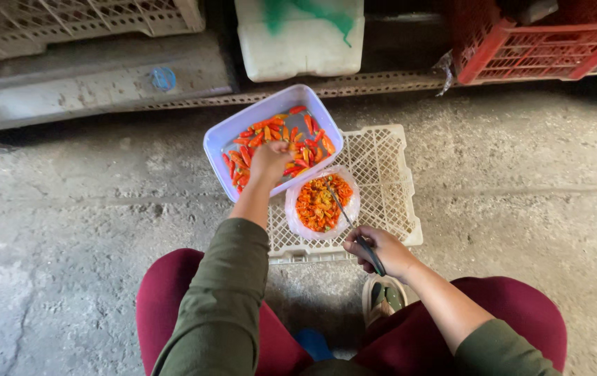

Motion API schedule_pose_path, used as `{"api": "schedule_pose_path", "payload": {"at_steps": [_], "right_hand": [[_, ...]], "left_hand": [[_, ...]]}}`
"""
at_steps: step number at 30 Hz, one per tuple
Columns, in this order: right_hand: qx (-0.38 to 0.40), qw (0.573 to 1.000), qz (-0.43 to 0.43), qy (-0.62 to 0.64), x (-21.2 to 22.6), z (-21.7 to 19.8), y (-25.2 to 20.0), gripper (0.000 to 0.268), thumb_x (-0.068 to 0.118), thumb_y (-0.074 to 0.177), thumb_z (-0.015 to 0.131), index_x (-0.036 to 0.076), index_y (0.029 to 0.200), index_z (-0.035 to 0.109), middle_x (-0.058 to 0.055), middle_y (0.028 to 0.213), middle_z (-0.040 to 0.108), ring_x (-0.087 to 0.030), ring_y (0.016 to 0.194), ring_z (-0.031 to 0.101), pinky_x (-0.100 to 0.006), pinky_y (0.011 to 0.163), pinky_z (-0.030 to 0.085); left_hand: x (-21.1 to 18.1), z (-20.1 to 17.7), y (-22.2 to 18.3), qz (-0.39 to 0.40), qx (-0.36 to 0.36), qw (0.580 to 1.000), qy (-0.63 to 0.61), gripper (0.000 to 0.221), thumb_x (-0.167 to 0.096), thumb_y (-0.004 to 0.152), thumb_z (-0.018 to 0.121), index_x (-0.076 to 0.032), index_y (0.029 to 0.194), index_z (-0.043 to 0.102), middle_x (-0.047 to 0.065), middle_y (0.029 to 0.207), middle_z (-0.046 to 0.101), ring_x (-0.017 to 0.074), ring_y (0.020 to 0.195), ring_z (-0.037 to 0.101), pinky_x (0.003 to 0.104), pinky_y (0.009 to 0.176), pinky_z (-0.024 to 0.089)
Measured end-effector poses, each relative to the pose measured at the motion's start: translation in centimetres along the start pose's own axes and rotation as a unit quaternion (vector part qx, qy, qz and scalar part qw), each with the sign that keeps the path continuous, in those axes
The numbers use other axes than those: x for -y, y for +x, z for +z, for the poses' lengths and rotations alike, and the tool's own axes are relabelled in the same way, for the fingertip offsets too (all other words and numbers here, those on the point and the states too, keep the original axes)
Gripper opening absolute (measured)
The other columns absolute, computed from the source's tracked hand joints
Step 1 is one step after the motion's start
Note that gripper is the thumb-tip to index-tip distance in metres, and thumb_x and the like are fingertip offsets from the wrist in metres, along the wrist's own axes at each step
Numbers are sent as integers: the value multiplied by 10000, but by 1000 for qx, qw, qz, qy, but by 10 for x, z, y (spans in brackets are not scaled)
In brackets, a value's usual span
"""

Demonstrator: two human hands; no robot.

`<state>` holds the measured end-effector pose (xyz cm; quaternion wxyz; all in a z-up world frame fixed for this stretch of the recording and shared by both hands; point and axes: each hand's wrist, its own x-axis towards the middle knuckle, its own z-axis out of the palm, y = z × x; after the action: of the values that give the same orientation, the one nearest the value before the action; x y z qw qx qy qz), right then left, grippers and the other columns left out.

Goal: The person sits on the floor and uses scissors to cut small red chilies into pieces. The cut pieces are placed into a small plastic bag, while whole chilies are kept in a larger container nearby.

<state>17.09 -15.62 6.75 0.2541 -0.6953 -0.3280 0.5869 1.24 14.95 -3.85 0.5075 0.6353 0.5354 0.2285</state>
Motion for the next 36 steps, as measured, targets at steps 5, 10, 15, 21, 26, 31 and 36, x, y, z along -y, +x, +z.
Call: {"api": "schedule_pose_path", "payload": {"at_steps": [5,10,15,21,26,31,36], "right_hand": [[31,995,-88,42,-1,-4,-3,389,450,888,696,151,1131,643,32,845,605,-79,724,552,-254,650,503],[80,991,-97,50,1,-3,-15,418,478,890,691,125,1108,640,28,827,560,-96,723,539,-273,632,478],[84,993,-73,26,1,-4,-23,448,512,879,691,122,1096,642,22,805,554,-109,706,529,-275,627,473],[78,994,-21,75,-1,0,-26,424,494,882,675,124,1089,662,-1,680,527,-102,593,518,-266,519,450],[70,995,-13,69,5,-1,-30,395,431,907,699,58,1028,647,13,583,466,-102,482,451,-270,449,392],[52,998,16,22,9,0,-29,368,396,908,702,42,988,644,2,561,474,-120,451,452,-280,424,383],[57,994,31,86,0,3,-17,378,430,886,702,88,1041,654,-13,634,501,-126,509,482,-284,459,414]], "left_hand": [[-43,-5,-74,-104,134,968,-184,290,-140,885,760,7,1129,706,91,853,722,154,692,659,300,595,571],[-56,4,-141,-111,180,958,-196,281,-102,881,743,27,1123,681,67,924,726,139,717,697,304,637,616],[-47,13,-173,-108,198,950,-213,361,-63,887,747,117,1186,655,156,957,738,182,752,737,294,679,632],[-38,19,-190,-96,178,963,-178,397,-93,875,740,79,1224,660,130,957,748,153,720,721,281,588,601],[-40,28,-188,-101,173,966,-164,336,-132,892,737,36,1183,737,94,912,745,129,668,671,260,537,571],[-28,34,-180,-110,169,967,-155,338,-122,882,737,26,1186,721,80,918,754,128,663,676,268,529,567],[-11,40,-168,-132,165,955,-207,340,-122,880,738,39,1177,702,84,921,747,132,659,675,282,534,582]]}}
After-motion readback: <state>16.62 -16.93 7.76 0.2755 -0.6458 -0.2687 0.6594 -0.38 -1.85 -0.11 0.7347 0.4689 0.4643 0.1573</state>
